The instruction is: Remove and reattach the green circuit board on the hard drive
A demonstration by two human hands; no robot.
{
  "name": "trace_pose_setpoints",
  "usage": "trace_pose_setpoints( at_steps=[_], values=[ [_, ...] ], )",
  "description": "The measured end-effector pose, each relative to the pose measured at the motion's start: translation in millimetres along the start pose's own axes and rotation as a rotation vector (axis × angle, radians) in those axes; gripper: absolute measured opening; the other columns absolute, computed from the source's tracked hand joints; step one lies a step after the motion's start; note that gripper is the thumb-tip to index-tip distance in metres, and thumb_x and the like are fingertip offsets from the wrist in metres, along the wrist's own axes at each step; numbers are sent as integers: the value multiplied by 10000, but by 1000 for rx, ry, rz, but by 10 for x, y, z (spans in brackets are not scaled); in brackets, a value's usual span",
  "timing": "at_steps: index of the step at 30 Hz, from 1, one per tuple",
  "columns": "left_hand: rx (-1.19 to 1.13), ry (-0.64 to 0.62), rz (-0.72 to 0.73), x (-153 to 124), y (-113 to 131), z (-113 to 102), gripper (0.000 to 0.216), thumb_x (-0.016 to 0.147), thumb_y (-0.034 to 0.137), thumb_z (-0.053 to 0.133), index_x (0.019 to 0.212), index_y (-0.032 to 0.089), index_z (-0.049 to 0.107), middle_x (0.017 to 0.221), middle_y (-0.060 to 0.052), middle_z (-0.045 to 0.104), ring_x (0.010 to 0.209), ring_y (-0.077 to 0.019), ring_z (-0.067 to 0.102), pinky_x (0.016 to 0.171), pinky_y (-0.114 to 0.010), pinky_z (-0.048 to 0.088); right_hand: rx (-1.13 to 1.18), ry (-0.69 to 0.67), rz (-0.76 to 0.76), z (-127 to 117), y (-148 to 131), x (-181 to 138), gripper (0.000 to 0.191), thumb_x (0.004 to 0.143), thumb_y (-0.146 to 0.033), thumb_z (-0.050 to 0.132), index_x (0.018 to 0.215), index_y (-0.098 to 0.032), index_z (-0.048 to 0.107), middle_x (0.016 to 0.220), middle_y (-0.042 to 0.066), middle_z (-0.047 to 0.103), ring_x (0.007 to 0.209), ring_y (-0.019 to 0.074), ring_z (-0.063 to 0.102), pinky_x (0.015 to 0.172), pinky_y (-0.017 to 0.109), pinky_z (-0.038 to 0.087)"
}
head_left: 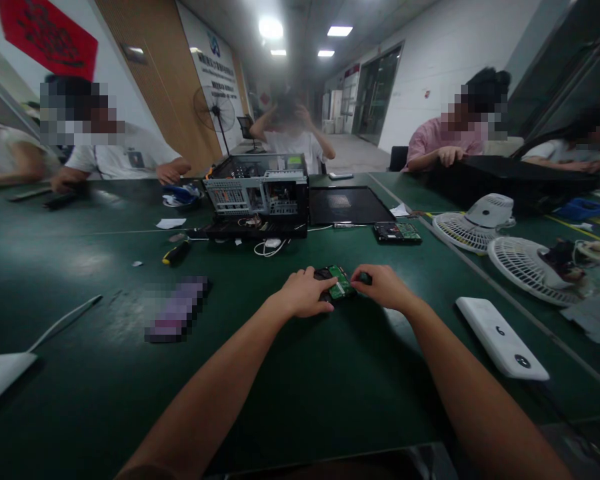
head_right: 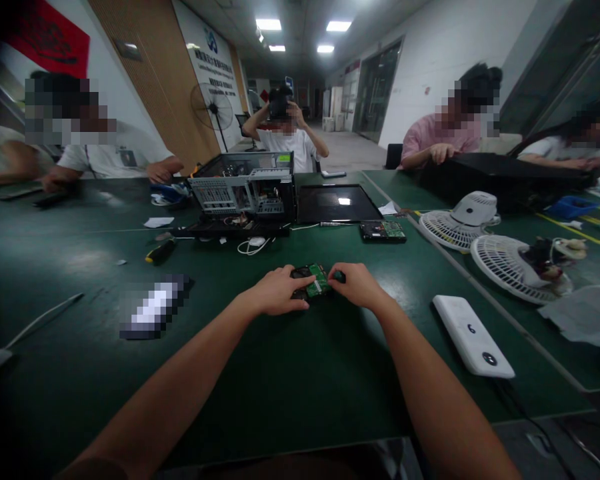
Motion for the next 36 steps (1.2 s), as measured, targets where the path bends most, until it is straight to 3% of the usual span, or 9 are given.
trace_pose_setpoints(
  at_steps=[17,36],
  values=[
    [-8,-24,3,-4,1,-15,783,872,738,506,1567,451,289,1438,-145,429,1203,-393,536,978,-501,451,-6,-92,-42,58,-90,-9,139,882,-293,643,936,-248,763,950,23,763,805,171,665,734,281,451],
    [-7,-13,3,1,-11,2,789,867,744,512,1566,452,292,1420,-142,438,1192,-386,548,969,-498,457,0,-100,-46,81,-70,-9,132,876,-294,642,918,-243,756,894,12,753,764,155,643,706,263,424]
  ],
)
Point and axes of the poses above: each hand's wrist, its own x-axis towards the middle knuckle, its own z-axis out of the palm, y = z × x, the point moved 6 cm from there along x, towards the middle knuckle
